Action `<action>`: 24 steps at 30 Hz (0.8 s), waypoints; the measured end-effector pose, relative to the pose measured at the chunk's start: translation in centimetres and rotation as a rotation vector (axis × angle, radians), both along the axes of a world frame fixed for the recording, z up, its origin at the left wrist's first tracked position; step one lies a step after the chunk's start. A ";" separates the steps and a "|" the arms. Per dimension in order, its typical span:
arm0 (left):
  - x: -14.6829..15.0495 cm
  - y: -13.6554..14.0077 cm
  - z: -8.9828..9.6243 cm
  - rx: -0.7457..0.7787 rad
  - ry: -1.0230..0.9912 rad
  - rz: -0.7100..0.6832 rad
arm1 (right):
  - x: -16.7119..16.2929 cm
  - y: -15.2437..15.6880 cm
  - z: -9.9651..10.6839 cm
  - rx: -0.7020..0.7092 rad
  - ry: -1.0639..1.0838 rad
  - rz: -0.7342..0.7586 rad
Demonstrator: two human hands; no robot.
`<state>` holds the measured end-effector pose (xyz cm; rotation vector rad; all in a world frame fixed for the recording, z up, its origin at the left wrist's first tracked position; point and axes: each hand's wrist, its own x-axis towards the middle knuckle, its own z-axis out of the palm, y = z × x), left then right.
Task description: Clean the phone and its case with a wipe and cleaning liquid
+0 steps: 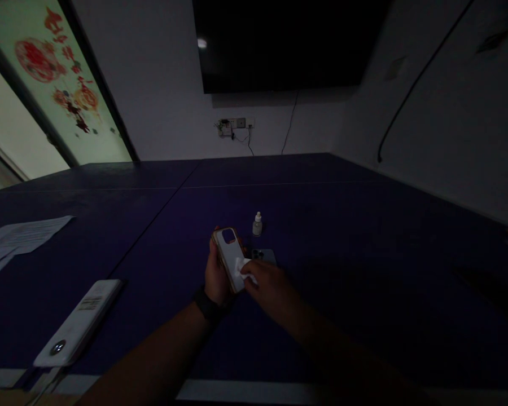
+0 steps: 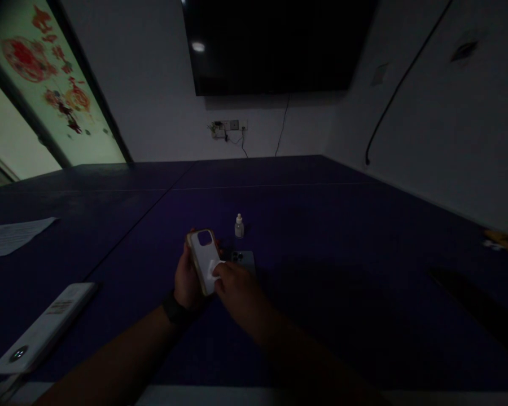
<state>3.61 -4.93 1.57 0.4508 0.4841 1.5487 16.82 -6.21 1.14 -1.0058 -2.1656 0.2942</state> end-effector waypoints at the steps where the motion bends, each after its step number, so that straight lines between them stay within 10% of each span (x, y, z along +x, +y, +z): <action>1: 0.0 0.0 0.0 0.009 0.004 0.009 | -0.3 0.0 -0.2 -0.010 0.033 -0.055; 24: 1.3 -0.7 -0.2 -0.029 0.006 -0.107 | 1.2 2.6 -0.1 0.111 0.241 -0.072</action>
